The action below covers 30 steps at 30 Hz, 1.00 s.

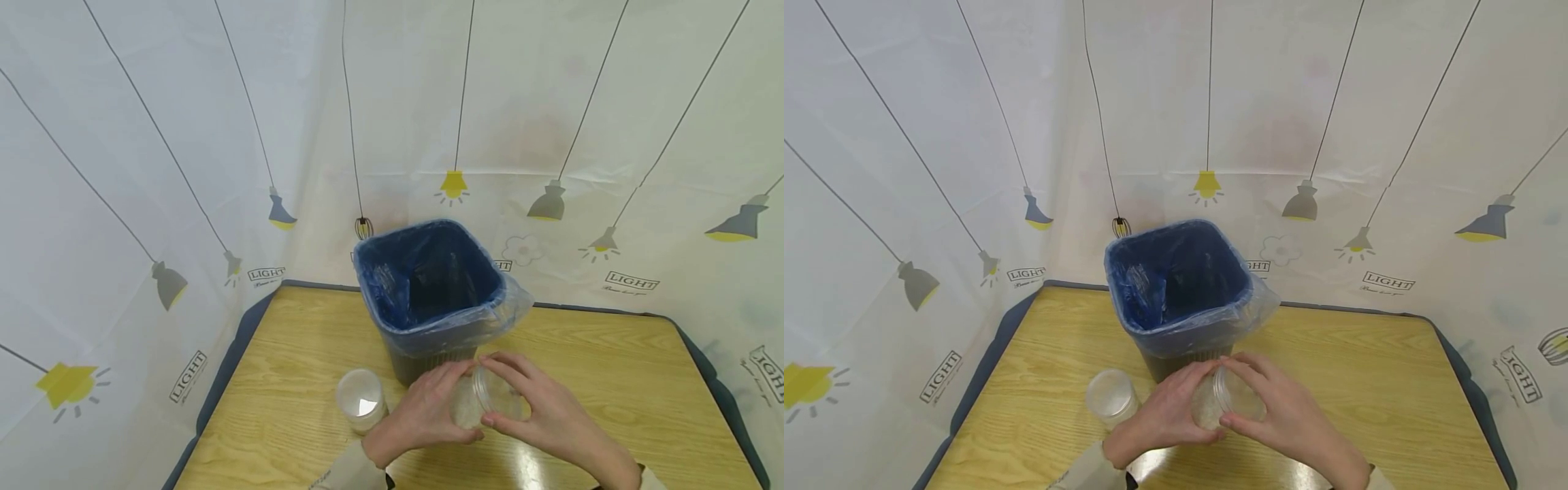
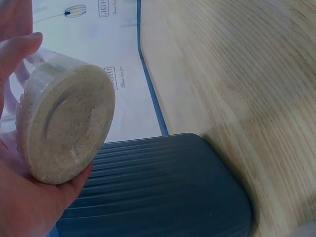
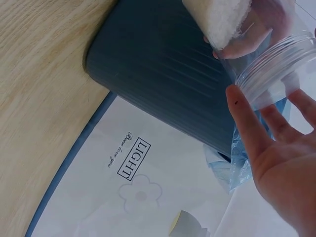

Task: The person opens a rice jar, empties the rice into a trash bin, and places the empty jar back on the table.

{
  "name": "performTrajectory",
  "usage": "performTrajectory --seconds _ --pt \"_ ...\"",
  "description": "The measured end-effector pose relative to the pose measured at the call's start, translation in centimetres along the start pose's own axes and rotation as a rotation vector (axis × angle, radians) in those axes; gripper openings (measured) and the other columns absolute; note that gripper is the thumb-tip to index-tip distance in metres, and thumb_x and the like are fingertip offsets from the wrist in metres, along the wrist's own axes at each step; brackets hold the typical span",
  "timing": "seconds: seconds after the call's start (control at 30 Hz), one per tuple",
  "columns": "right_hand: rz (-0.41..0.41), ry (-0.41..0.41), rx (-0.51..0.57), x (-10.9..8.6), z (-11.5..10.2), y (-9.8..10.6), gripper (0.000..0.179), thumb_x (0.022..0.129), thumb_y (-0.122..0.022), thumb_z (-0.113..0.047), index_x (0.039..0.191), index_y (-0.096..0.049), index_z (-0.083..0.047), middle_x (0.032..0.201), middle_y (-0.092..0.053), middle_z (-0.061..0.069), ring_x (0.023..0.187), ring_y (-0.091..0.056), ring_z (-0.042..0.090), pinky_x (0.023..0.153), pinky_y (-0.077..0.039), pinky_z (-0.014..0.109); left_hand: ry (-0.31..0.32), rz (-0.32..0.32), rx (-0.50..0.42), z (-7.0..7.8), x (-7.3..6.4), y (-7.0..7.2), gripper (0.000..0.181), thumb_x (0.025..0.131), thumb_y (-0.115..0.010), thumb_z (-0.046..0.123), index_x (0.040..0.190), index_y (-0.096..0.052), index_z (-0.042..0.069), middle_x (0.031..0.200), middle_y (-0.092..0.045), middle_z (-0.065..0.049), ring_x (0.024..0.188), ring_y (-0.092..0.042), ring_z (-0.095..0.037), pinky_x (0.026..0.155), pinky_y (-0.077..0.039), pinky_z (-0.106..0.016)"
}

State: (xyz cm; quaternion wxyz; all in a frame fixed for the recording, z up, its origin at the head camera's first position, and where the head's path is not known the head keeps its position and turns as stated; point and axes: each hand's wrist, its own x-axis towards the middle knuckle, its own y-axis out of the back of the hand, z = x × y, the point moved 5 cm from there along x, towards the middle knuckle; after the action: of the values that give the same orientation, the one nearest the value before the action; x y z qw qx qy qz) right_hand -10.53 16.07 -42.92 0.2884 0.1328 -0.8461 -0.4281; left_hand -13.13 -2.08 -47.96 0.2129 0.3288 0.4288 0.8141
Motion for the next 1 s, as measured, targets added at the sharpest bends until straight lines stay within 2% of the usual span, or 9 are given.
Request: performTrajectory --seconds 0.17,0.27,0.37,0.5,0.6,0.77,1.0 --pt "-0.008 0.052 -0.006 0.0 -0.1 0.0 0.077 0.082 -0.088 -0.035 0.15 -0.055 -0.019 0.143 -0.056 0.0 0.122 -0.061 0.023 0.086 -0.058 0.048 -0.001 0.0 0.009 -0.1 -0.1 -0.1 0.101 0.07 -0.091 0.052 0.15 -0.044 0.014 0.131 -0.062 0.001 0.118 -0.062 -0.012 0.099 -0.051 -0.028" --pt "-0.011 0.052 0.011 0.0 0.0 0.0 0.083 0.081 -0.089 -0.033 0.153 -0.051 -0.019 0.147 -0.054 0.002 0.126 -0.06 0.026 0.088 -0.058 0.05 0.009 0.0 0.01 -0.1 -0.1 -0.1 0.1 0.07 -0.092 0.052 0.149 -0.045 0.012 0.132 -0.062 0.0 0.118 -0.062 -0.013 0.098 -0.052 -0.028" --pt "-0.01 -0.024 0.053 -0.1 0.2 -0.1 0.082 0.087 -0.084 -0.035 0.156 -0.045 -0.017 0.148 -0.052 0.006 0.123 -0.06 0.028 0.085 -0.058 0.048 0.029 0.013 0.033 0.0 -0.1 -0.3 0.101 0.068 -0.092 0.052 0.148 -0.046 0.012 0.133 -0.062 0.0 0.117 -0.062 -0.014 0.097 -0.052 -0.029" --pt "-0.024 -0.226 0.139 -0.2 0.7 -0.4 0.066 0.101 -0.068 -0.033 0.158 -0.04 -0.015 0.149 -0.051 0.01 0.115 -0.064 0.028 0.077 -0.059 0.038 0.037 0.056 0.116 0.2 0.1 -0.3 0.103 0.065 -0.093 0.053 0.147 -0.047 0.012 0.133 -0.062 -0.002 0.117 -0.063 -0.016 0.096 -0.053 -0.031" --pt "-0.038 -0.334 0.157 -0.1 0.6 -0.6 0.061 0.104 -0.061 -0.036 0.157 -0.042 -0.012 0.145 -0.054 0.011 0.109 -0.066 0.026 0.073 -0.058 0.034 0.031 0.096 0.184 0.4 0.1 -0.2 0.104 0.064 -0.094 0.054 0.146 -0.048 0.012 0.13 -0.063 -0.002 0.115 -0.063 -0.018 0.093 -0.055 -0.034" --pt "-0.045 -0.393 0.129 0.4 0.3 -0.8 0.068 0.099 -0.067 -0.049 0.151 -0.05 -0.009 0.138 -0.06 0.011 0.103 -0.068 0.023 0.071 -0.057 0.03 0.028 0.136 0.245 0.6 0.0 -0.1 0.105 0.061 -0.095 0.056 0.145 -0.048 0.013 0.129 -0.062 -0.002 0.111 -0.064 -0.019 0.087 -0.056 -0.035" --pt "-0.033 -0.411 0.185 0.4 0.5 -1.1 0.069 0.095 -0.073 -0.048 0.149 -0.052 -0.012 0.136 -0.059 0.008 0.106 -0.067 0.024 0.069 -0.057 0.021 0.028 0.127 0.255 0.5 0.0 -0.1 0.106 0.061 -0.095 0.057 0.146 -0.048 0.013 0.129 -0.062 -0.002 0.11 -0.064 -0.019 0.087 -0.056 -0.035"
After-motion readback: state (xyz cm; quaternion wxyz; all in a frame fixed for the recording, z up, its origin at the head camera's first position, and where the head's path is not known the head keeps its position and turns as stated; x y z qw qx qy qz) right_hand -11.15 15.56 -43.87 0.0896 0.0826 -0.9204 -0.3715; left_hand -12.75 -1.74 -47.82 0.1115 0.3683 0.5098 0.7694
